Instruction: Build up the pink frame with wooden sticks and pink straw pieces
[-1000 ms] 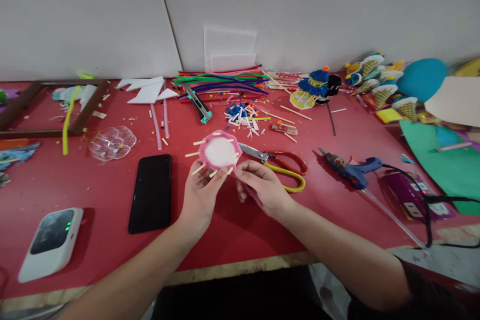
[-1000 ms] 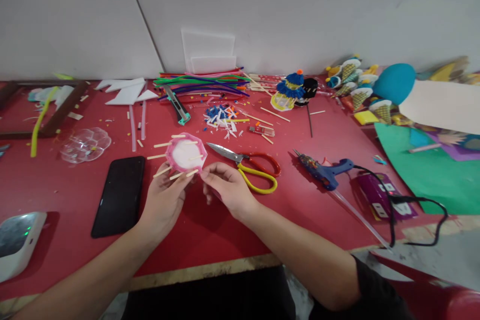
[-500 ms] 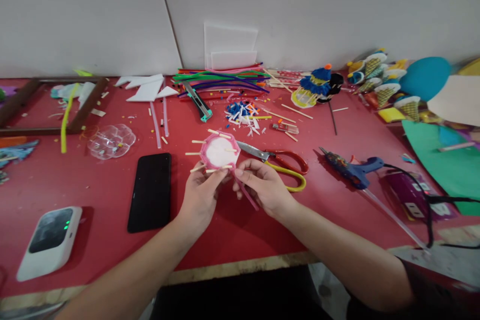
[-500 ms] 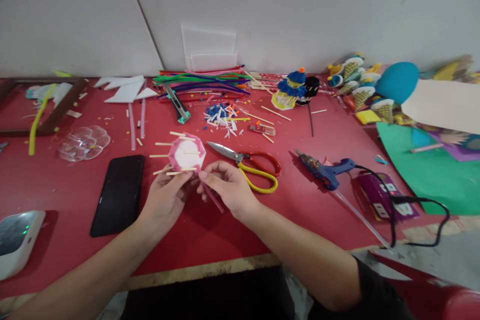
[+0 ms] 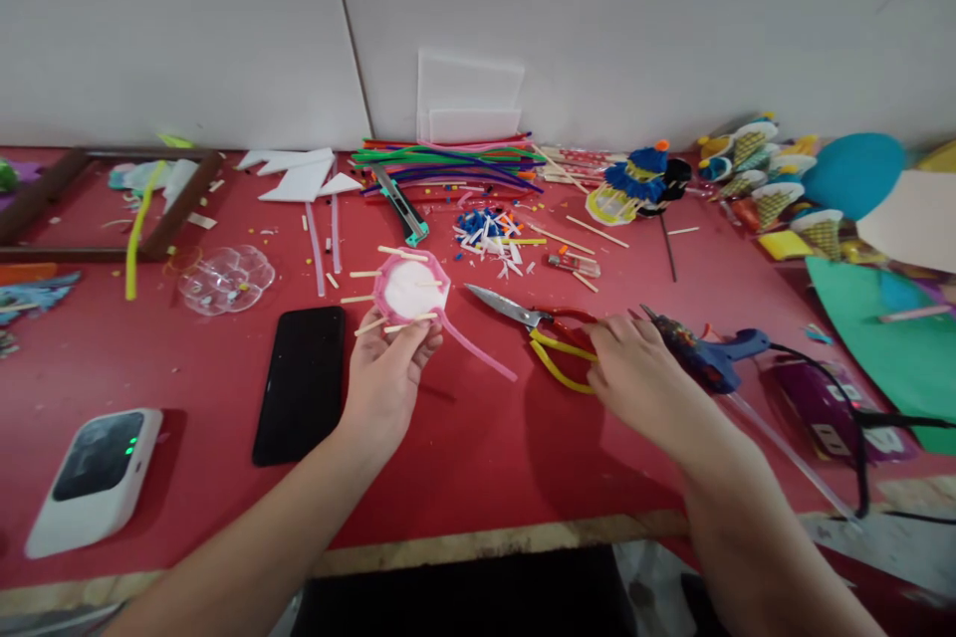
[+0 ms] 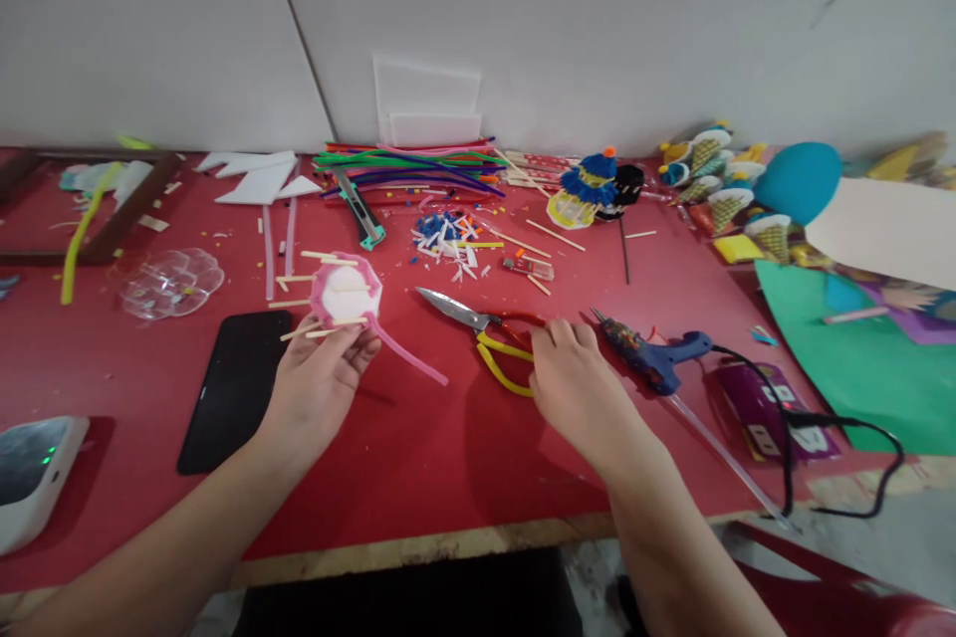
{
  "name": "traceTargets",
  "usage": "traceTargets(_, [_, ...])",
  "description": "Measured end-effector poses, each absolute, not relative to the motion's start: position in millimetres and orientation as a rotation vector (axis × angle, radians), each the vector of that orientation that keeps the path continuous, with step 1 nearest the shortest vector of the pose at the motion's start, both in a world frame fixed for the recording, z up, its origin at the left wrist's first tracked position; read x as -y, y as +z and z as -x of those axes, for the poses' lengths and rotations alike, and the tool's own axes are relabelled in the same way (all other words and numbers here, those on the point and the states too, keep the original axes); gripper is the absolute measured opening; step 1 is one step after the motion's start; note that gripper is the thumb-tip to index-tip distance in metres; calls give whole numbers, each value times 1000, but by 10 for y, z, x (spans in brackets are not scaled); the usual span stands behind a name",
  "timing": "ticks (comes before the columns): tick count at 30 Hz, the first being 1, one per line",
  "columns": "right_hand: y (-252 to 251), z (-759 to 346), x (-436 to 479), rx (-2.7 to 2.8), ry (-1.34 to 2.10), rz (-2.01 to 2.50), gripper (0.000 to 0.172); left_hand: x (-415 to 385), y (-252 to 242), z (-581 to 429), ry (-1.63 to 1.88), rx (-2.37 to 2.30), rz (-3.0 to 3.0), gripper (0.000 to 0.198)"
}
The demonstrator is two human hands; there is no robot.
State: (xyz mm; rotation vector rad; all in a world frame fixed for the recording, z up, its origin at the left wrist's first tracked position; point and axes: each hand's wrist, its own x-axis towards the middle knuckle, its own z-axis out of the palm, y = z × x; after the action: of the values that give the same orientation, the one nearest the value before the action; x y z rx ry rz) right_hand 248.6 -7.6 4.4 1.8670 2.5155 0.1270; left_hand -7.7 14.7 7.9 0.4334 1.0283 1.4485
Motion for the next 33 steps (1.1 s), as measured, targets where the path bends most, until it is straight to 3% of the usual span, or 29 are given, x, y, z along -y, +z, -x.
traceTargets(4, [-34,-2519,105,-2594,44,-1888,38,-131,79,53,1437,-1010,-470,45])
traceTargets(7, [41,-2502,77,-2433,-130,-1950,27,-112,97,37,1417,-986,-514,61])
traceTargets(12, [131,-2482,75,-2205,-184,-2010,7,-93,115,34,1400,-934,-562,71])
traceTargets(19, [-11,-2445,372,-2692,-85,-2370,11,-59,119,44,1437,-973,-581,82])
traceTargets(25, [159,-2185,743,-2949,-360,-2323,24,-58,102,1,1438,-969,-540,71])
traceTargets(29, [198,-2135,796,-3121,-204,-2108,29,-70,95,-14,1482,-989,-540,68])
traceTargets(33, [174,-2211,644,-3287,4,-1774,18,-91,95,16,1505,-989,-540,66])
